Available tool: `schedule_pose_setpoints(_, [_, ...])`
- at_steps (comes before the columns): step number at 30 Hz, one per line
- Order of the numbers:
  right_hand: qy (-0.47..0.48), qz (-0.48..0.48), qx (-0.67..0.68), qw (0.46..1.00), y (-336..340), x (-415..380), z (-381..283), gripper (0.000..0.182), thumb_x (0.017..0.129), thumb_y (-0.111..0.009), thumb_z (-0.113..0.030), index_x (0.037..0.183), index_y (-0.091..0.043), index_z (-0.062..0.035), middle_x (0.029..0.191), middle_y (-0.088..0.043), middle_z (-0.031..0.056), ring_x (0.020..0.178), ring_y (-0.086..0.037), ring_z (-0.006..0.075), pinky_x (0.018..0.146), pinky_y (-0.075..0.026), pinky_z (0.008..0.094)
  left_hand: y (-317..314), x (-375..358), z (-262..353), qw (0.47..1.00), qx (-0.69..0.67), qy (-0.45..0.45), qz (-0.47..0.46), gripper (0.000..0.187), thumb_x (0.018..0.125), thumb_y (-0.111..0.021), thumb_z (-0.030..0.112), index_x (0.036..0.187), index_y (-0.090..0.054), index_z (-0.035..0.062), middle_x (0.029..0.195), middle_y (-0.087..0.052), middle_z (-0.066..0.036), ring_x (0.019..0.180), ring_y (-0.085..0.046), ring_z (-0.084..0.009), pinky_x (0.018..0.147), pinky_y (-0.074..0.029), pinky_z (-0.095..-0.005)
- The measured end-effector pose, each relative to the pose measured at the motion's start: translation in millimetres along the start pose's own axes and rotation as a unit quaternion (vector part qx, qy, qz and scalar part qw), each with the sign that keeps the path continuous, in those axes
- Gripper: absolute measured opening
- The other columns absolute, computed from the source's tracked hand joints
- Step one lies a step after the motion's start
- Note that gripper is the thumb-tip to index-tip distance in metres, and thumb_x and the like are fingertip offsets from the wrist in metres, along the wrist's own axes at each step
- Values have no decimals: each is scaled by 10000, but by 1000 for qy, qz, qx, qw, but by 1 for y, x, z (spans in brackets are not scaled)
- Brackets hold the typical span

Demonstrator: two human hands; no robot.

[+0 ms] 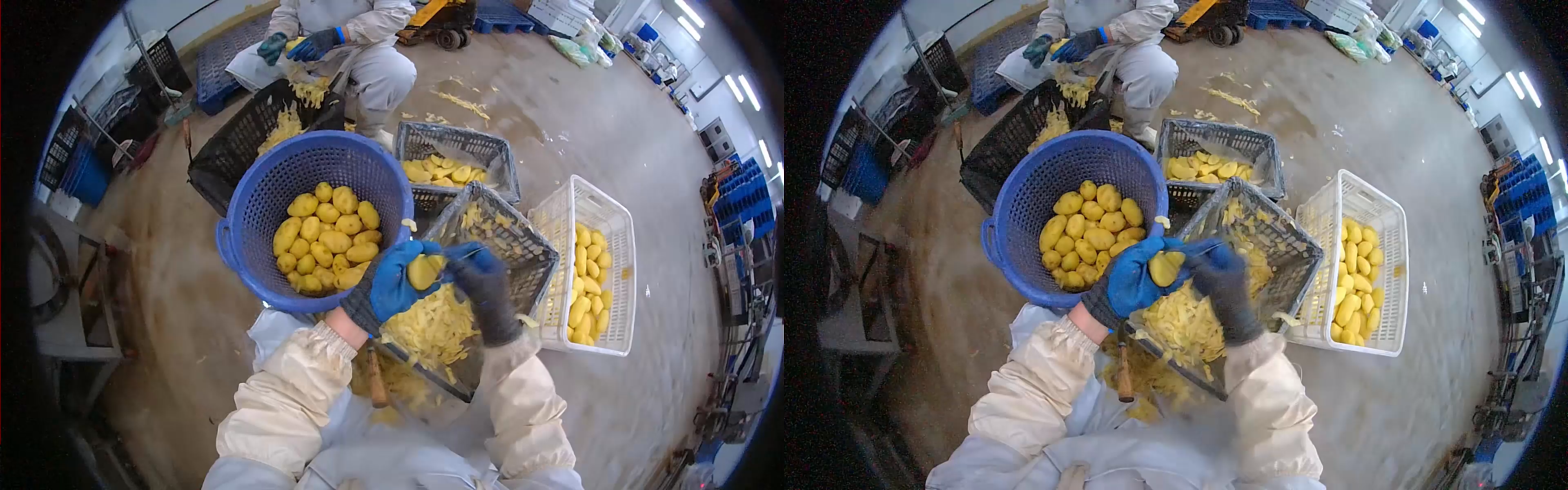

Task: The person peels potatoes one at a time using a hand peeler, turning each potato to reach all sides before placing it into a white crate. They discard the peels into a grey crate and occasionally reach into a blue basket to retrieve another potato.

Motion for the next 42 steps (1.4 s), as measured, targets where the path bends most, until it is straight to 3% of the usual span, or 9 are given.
schedule_pose_setpoints(2, [-89,34,43,995,0,-1,-13,187,863,-642,-219,909,-617,-40,704,-619,33,513,-513,78,456,-383,196,12,8,-1,937,322,-134,-10,340,953,-488,290,1160,-523,23,1027,-601,-129,904,-628,-261,684,-576,-375])
schedule_pose_setpoints(4, [-26,175,22,984,45,20,-1,151,881,-605,-199,905,-617,-50,677,-609,33,492,-493,69,431,-363,197,-3,-5,0,974,210,-79,-10,358,951,-492,310,1159,-528,20,1024,-601,-129,899,-627,-255,676,-577,-365])
schedule_pose_setpoints(9, [-76,24,93,992,13,-3,-23,152,879,-611,-171,933,-612,-29,688,-613,46,463,-507,80,401,-383,194,-25,-8,11,999,-33,20,10,448,945,-486,415,1104,-561,4,919,-606,-136,741,-626,-235,626,-572,-315])
schedule_pose_setpoints(12, [-71,-3,79,994,-1,-5,-28,164,878,-616,-171,937,-608,-19,703,-624,65,477,-521,82,398,-389,195,-9,-3,5,979,200,-47,12,486,935,-472,472,1071,-564,14,886,-614,-141,696,-627,-243,600,-561,-308])
schedule_pose_setpoints(22, [-61,-56,66,994,-17,-15,-19,192,894,-606,-213,925,-611,-23,698,-616,43,468,-488,63,411,-380,189,-19,-1,4,999,-43,32,8,350,929,-528,398,1063,-531,75,848,-619,-96,663,-623,-199,502,-519,-276])
schedule_pose_setpoints(27, [-41,121,121,984,26,11,0,147,875,-633,-163,916,-609,-24,714,-626,45,500,-519,65,415,-380,186,-23,-10,0,994,88,-2,72,307,928,-546,363,1055,-530,84,836,-613,-64,613,-600,-166,482,-493,-243])
schedule_pose_setpoints(34, [-57,-81,29,995,-25,-20,-28,127,879,-606,-153,868,-589,-27,721,-621,51,505,-513,69,417,-370,194,-22,-8,13,987,132,-84,41,332,925,-554,346,1108,-519,71,921,-605,-68,788,-617,-149,603,-526,-243])
schedule_pose_setpoints(38, [-7,180,75,981,42,11,-16,167,883,-614,-203,880,-591,-38,682,-600,35,489,-494,72,446,-370,185,-33,-14,7,971,186,-112,99,314,935,-530,331,1124,-535,80,926,-608,-74,825,-618,-159,656,-534,-262])
schedule_pose_setpoints(42, [-24,77,97,992,16,-5,-29,156,891,-616,-190,911,-584,-39,700,-610,48,500,-513,83,440,-396,194,-16,-2,12,993,62,-71,71,309,939,-517,369,1064,-578,94,911,-623,-75,771,-631,-185,614,-540,-269])
Point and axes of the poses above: each hand's wrist, its own x-axis towards the middle knuckle, its own y-axis out of the back of the hand, z = x × y, the point moved 3 cm from there along x, towards the middle knuckle
